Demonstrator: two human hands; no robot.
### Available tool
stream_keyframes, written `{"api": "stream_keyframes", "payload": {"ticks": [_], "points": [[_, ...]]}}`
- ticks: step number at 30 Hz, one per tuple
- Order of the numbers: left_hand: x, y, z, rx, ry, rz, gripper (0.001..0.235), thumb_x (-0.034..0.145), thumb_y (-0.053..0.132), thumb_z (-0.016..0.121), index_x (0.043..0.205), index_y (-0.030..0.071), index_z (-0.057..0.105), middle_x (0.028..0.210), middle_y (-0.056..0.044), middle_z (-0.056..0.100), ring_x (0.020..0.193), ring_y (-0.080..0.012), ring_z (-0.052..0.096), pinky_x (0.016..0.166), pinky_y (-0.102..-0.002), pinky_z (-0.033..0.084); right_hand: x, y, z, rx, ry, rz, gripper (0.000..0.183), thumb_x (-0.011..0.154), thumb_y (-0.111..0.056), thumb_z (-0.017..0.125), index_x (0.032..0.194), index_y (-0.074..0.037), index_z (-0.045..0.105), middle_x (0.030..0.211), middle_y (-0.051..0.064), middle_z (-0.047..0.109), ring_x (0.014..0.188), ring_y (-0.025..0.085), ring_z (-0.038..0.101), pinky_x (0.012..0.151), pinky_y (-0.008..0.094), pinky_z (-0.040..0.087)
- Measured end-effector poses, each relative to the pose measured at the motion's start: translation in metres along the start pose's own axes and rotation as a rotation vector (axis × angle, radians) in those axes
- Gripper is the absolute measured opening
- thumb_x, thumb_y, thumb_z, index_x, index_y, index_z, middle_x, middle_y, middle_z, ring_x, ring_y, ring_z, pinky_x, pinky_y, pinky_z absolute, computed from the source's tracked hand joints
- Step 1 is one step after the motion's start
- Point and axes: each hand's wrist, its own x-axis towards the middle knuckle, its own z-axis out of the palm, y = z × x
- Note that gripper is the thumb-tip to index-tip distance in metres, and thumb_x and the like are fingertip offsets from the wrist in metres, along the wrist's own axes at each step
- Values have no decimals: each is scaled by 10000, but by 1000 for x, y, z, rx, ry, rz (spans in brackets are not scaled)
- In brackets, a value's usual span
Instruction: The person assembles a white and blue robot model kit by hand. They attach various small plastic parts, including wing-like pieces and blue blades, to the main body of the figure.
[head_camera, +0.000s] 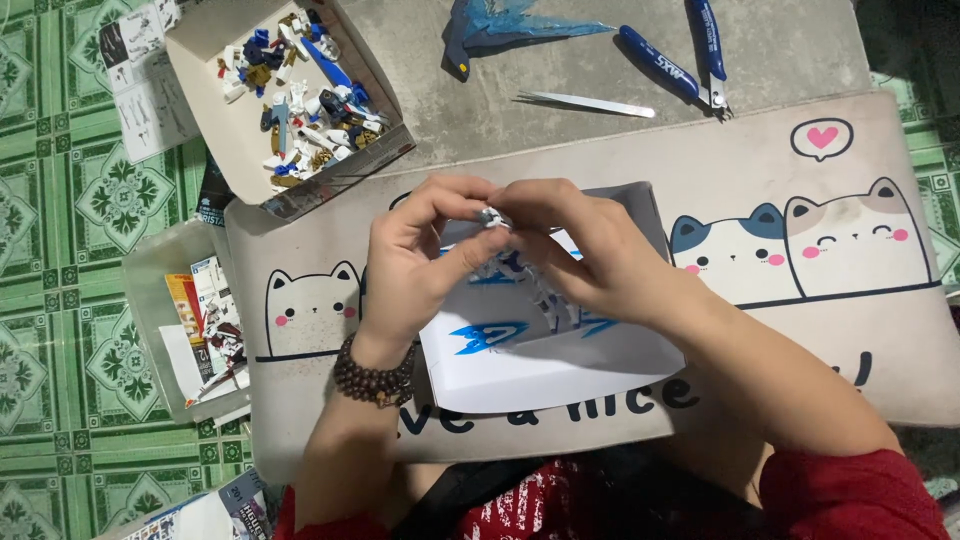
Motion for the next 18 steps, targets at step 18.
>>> {"api": "stream_keyframes", "payload": {"ticks": [18], "points": [[-2,8,5,237,39,213,90,839,129,684,901,62,683,923,-95,684,909,-229,635,804,-348,500,1,-7,4,60,47,-28,408,827,118,527,1212,14,440,949,195,666,915,391,668,703,482,562]]}}
